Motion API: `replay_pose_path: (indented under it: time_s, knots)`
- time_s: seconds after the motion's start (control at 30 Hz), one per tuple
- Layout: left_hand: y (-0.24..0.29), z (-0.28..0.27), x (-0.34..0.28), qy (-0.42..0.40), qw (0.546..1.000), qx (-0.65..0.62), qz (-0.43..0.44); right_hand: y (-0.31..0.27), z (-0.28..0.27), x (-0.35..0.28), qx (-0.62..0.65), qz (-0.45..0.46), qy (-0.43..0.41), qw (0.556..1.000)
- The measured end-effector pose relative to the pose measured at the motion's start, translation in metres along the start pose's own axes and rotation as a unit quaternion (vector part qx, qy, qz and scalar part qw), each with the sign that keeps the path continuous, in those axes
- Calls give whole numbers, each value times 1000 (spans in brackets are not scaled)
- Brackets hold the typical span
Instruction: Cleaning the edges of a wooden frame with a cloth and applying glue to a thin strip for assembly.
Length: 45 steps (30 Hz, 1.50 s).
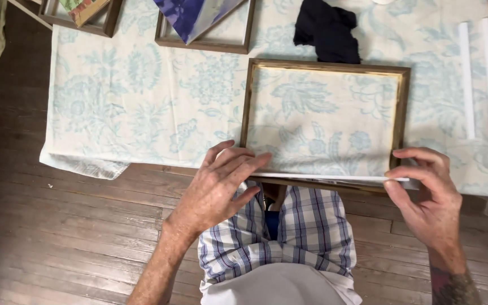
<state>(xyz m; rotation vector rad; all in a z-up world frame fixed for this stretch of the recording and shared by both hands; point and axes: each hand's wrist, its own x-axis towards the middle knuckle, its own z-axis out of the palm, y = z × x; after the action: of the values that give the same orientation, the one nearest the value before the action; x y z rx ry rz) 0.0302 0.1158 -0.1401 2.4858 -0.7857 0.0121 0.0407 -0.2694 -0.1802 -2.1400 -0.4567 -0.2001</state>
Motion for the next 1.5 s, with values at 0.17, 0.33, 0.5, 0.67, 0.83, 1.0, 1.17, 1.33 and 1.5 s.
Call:
replay_pose_path:
  time_s: [0.17, 0.33, 0.5, 0.67, 0.83, 1.0, 1.17, 1.33, 1.5]
  knots:
    - [-3, 4, 2, 19, 1000, 18, 17, -8, -2, 3, -32, 38, -31, 998]
    - [-3, 0, 4, 11, 999, 23, 29, -11, -10, 11, -62, 19, -84, 994]
    - [3, -6, 13, 16, 999, -17, 42, -13, -11, 20, -91, -16, -88, 992]
    - [-1, 4, 8, 20, 999, 19, 27, -17, -11, 19, -115, -50, -105, 986]
    - [3, 3, 11, 3, 1000, 23, 15, -34, -15, 23, -88, -23, -107, 990]
    - [1, 5, 8, -11, 999, 38, 9, -37, -15, 23, -79, -21, -108, 991]
    - [2, 8, 7, 10, 998, 66, -1, -36, -13, 23, -78, -21, -106, 991]
    - [0, 12, 12, 41, 997, 71, 5, -36, -13, 30, -101, -33, -106, 989]
    - [7, 10, 20, 64, 995, 79, 9, -34, -15, 32, -98, -40, -99, 989]
